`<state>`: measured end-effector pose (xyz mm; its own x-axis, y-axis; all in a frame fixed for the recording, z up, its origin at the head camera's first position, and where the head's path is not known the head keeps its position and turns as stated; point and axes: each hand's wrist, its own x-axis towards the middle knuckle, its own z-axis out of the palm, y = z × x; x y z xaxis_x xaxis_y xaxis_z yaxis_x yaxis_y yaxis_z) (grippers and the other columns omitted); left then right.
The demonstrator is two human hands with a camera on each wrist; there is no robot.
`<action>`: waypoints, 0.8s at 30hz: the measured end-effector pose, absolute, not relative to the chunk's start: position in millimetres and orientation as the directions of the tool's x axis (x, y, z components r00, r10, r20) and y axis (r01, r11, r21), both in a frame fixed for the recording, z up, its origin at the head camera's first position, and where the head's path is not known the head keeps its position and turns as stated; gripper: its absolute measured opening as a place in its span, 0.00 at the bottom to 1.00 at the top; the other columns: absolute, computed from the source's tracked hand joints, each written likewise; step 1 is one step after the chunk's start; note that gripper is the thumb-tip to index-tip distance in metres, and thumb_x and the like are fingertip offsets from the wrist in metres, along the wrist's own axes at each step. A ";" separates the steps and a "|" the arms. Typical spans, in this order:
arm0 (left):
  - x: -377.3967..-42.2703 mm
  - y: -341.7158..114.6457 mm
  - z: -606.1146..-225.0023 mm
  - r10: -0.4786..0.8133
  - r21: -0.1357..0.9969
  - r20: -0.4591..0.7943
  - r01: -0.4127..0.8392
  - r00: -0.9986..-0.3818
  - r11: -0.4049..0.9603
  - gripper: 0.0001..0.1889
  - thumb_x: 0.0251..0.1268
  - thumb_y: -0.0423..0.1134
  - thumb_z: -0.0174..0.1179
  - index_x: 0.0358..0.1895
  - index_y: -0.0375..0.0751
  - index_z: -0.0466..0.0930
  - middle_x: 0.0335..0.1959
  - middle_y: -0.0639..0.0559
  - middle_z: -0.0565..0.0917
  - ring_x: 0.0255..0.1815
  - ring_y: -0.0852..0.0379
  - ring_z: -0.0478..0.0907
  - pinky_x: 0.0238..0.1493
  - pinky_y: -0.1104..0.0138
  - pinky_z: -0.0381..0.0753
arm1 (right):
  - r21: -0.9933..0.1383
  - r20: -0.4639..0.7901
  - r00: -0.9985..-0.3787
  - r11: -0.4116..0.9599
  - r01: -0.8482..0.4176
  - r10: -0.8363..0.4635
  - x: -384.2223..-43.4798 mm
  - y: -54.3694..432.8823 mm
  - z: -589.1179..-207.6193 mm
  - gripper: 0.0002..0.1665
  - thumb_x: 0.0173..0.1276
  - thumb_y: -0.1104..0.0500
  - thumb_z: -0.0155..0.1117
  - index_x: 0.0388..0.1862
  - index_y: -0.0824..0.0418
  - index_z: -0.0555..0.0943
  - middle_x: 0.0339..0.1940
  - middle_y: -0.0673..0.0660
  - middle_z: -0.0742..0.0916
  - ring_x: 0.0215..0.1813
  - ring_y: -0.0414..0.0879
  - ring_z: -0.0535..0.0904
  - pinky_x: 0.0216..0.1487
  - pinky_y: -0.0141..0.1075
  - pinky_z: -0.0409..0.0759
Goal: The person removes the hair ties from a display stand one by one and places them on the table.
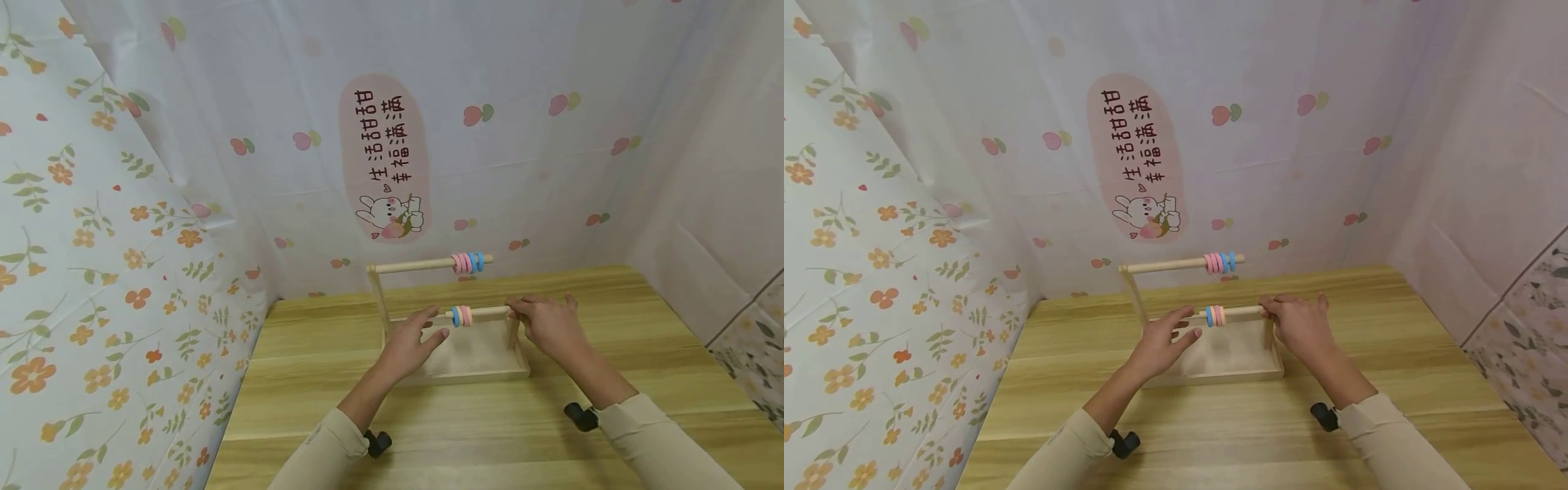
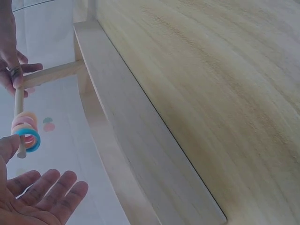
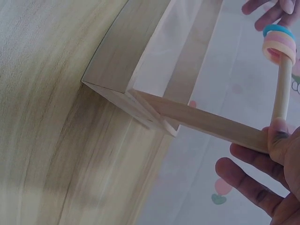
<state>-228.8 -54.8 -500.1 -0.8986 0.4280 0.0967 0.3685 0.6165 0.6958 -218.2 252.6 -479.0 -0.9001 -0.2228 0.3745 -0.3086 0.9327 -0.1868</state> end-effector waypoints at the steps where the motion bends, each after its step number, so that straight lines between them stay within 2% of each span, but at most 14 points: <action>1: -229.1 -54.3 -499.8 0.430 0.696 0.097 0.370 -0.897 0.615 0.33 0.88 0.56 0.58 0.86 0.46 0.68 0.82 0.48 0.77 0.75 0.45 0.83 0.73 0.50 0.85 | -0.188 0.375 -0.900 0.932 -0.309 -0.223 -218.2 252.7 -479.0 0.12 0.80 0.56 0.71 0.58 0.53 0.93 0.50 0.58 0.96 0.44 0.65 0.94 0.64 0.91 0.66; 9: -232.4 -48.9 -499.2 0.442 0.690 0.114 0.391 -0.890 0.609 0.32 0.88 0.56 0.58 0.84 0.44 0.70 0.80 0.46 0.80 0.73 0.45 0.85 0.71 0.51 0.86 | -0.178 0.394 -0.890 0.931 -0.319 -0.229 -217.4 252.7 -479.9 0.12 0.80 0.57 0.72 0.58 0.54 0.93 0.48 0.57 0.96 0.41 0.64 0.94 0.63 0.91 0.68; 17: -234.6 -42.3 -497.9 0.461 0.696 0.079 0.380 -0.884 0.609 0.34 0.89 0.59 0.56 0.87 0.50 0.66 0.82 0.49 0.77 0.74 0.44 0.84 0.69 0.50 0.88 | -0.158 0.422 -0.876 0.933 -0.322 -0.231 -217.2 253.2 -483.8 0.13 0.78 0.58 0.74 0.58 0.53 0.94 0.46 0.57 0.97 0.36 0.62 0.93 0.61 0.89 0.71; 24: -238.7 -36.8 -500.0 0.474 0.691 0.086 0.395 -0.876 0.605 0.33 0.88 0.60 0.56 0.87 0.52 0.67 0.76 0.45 0.82 0.69 0.44 0.88 0.65 0.53 0.90 | -0.160 0.415 -0.881 0.935 -0.316 -0.227 -217.5 253.2 -482.7 0.14 0.78 0.58 0.74 0.58 0.53 0.94 0.47 0.56 0.97 0.37 0.62 0.93 0.62 0.89 0.71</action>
<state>-238.7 -36.8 -500.0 -0.8764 0.4739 0.0859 0.3949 0.6049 0.6915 -217.5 253.2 -482.7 -0.8809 -0.2270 0.4153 -0.3164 0.9350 -0.1600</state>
